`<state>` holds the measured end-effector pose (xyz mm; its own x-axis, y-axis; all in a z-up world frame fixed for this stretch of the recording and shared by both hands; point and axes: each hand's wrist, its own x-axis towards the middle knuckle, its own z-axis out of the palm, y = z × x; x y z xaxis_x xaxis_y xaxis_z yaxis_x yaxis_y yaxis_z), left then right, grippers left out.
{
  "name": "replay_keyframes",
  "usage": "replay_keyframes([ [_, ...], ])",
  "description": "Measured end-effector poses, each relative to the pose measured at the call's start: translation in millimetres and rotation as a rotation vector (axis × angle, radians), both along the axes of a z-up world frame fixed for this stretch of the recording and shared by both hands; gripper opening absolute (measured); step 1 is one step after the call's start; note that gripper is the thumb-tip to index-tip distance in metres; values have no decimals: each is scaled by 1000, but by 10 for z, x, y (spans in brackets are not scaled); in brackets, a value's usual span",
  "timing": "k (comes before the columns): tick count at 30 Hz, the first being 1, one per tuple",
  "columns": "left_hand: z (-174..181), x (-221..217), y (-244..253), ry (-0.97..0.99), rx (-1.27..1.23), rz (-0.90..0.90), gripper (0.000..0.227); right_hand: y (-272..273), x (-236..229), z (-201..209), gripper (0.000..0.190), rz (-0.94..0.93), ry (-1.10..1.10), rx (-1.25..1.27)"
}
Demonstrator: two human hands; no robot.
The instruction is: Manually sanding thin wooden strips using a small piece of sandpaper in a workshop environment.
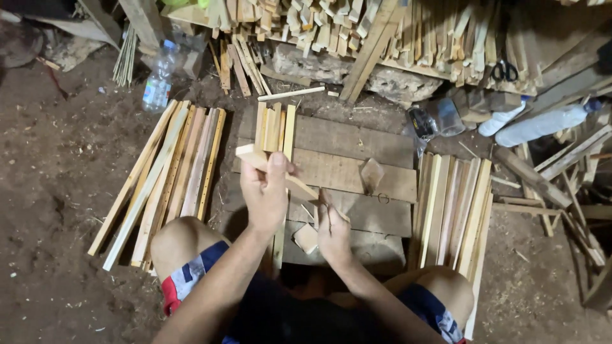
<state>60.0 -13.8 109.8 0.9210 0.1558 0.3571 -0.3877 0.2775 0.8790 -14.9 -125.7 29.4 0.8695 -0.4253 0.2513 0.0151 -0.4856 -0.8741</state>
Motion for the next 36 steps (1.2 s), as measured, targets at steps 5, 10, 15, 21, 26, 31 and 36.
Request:
replay_keyframes([
  [5, 30, 32, 54, -49, 42, 0, 23, -21, -12, -60, 30, 67, 4, 48],
  [10, 28, 34, -33, -80, 58, -15, 16, 97, 45, 305, 21, 33, -87, 25],
  [15, -12, 40, 63, 57, -71, -101, 26, -262, 35, -371, 32, 1, 187, 39],
  [21, -106, -25, -141, 239, 1, -131, 18, -73, 45, 81, 25, -46, -4, -103],
  [26, -237, -10, -138, 176, 96, -74, 13, -125, 58, -355, 40, -4, 210, -39],
  [31, -274, -16, -122, 94, 136, -99, 9, -71, 48, -368, 38, 68, 4, -28],
  [36, -246, -56, -22, 64, 192, -232, 11, -60, 73, -274, 33, -9, 199, -63],
])
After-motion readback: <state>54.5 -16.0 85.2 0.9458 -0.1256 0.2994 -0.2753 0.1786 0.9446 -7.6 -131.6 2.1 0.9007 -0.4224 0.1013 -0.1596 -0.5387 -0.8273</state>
